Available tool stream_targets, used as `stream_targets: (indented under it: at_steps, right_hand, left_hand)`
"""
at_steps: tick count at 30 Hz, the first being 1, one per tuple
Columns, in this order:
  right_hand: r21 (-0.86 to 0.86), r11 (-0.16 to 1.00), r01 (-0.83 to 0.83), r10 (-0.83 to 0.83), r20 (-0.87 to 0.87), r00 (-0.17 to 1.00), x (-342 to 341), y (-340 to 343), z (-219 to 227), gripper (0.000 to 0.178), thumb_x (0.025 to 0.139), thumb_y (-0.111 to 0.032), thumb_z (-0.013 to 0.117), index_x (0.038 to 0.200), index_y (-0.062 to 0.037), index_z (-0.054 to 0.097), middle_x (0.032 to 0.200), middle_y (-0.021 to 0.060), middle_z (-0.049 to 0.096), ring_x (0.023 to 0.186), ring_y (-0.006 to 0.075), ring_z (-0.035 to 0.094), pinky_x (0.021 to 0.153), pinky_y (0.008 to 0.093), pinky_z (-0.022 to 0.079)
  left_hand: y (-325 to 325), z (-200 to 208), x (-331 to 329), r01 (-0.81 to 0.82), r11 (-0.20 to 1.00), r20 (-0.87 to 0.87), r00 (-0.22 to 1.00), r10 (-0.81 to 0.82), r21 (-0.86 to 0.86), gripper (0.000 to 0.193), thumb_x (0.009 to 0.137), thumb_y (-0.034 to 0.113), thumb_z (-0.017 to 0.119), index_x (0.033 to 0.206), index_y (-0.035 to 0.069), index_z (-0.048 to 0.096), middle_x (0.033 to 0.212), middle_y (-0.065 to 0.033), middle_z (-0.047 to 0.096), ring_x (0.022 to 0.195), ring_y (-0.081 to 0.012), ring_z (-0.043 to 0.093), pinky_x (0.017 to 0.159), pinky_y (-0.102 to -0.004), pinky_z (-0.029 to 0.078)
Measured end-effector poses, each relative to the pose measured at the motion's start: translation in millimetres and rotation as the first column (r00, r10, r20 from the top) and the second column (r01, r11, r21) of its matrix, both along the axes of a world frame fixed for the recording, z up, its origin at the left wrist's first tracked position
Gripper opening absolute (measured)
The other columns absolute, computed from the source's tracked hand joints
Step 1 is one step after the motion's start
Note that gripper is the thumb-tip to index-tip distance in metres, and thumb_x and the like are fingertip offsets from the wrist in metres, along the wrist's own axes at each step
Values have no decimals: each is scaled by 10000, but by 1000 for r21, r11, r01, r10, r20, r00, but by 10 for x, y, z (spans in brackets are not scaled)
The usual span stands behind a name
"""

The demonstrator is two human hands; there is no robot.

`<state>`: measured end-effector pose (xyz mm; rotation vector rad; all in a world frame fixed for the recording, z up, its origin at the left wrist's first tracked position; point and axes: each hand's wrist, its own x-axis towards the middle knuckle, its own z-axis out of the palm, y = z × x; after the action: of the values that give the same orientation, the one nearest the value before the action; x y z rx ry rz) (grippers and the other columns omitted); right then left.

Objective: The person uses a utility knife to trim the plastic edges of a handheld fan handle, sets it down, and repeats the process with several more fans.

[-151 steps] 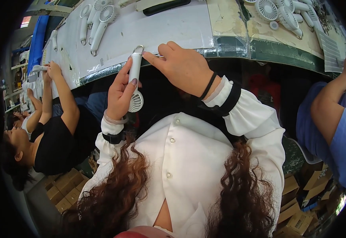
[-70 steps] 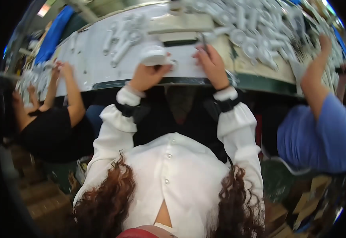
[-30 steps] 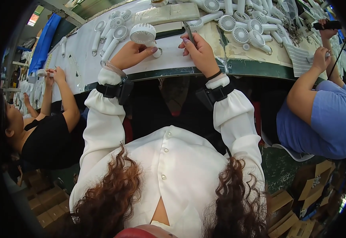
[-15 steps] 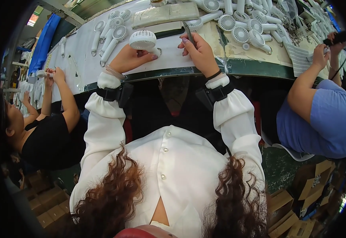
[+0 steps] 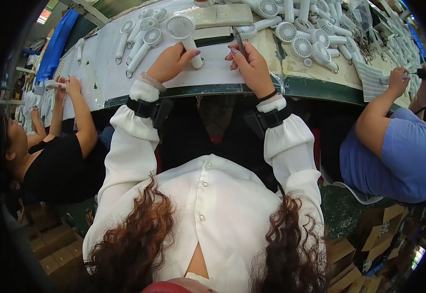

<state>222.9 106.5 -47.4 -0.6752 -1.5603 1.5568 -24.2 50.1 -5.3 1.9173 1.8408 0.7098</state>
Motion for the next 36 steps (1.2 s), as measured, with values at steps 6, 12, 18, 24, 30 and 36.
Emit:
stream_targets:
  at_steps: [6,12,18,24,30,36]
  right_hand:
    - [21,1000,-2,2,-20,1000,-1,-2,-7,230,1037,-205,530,1200,-50,576,959,10,643,736,28,523,565,155,345]
    - [35,999,7,-6,-22,1000,2,-1,-16,229,1038,-206,528,1200,-52,577,958,7,644,737,29,524,573,158,351]
    - [31,999,4,-3,-21,1000,-2,-5,-6,227,1038,-209,527,1197,-57,582,955,2,645,736,28,523,578,159,355]
    - [38,999,11,-11,-10,1000,-2,-9,14,225,1036,-204,529,1200,-60,584,952,-1,646,737,26,521,578,158,354]
    - [30,1000,6,-5,-19,1000,0,-4,-4,224,1035,-193,527,1207,-60,583,957,1,646,739,28,520,579,158,353]
    - [42,999,-2,3,-30,1000,16,-11,-33,223,1034,-185,524,1209,-59,581,960,5,646,743,28,522,578,158,354]
  left_hand:
    - [-198,3,109,60,994,-81,995,-53,88,482,992,422,574,980,-57,626,880,-231,688,801,-408,642,729,-447,501]
    - [-233,55,130,64,995,-59,996,-60,75,465,990,417,575,994,-44,634,889,-220,692,806,-412,639,744,-453,500]
    - [-232,9,51,88,993,-28,996,-86,83,491,976,464,571,971,-17,668,847,-192,694,777,-384,642,716,-446,496]
    - [-223,21,60,101,990,34,994,-105,97,525,965,498,573,896,-10,685,788,-180,680,726,-367,631,674,-444,480]
    - [-243,94,44,76,997,-7,997,-76,-13,513,939,488,632,932,-23,674,769,-152,667,686,-292,616,654,-385,477]
    - [-306,69,18,55,996,-73,996,-60,-64,526,879,501,714,855,-21,658,712,-109,629,642,-234,579,620,-349,465]
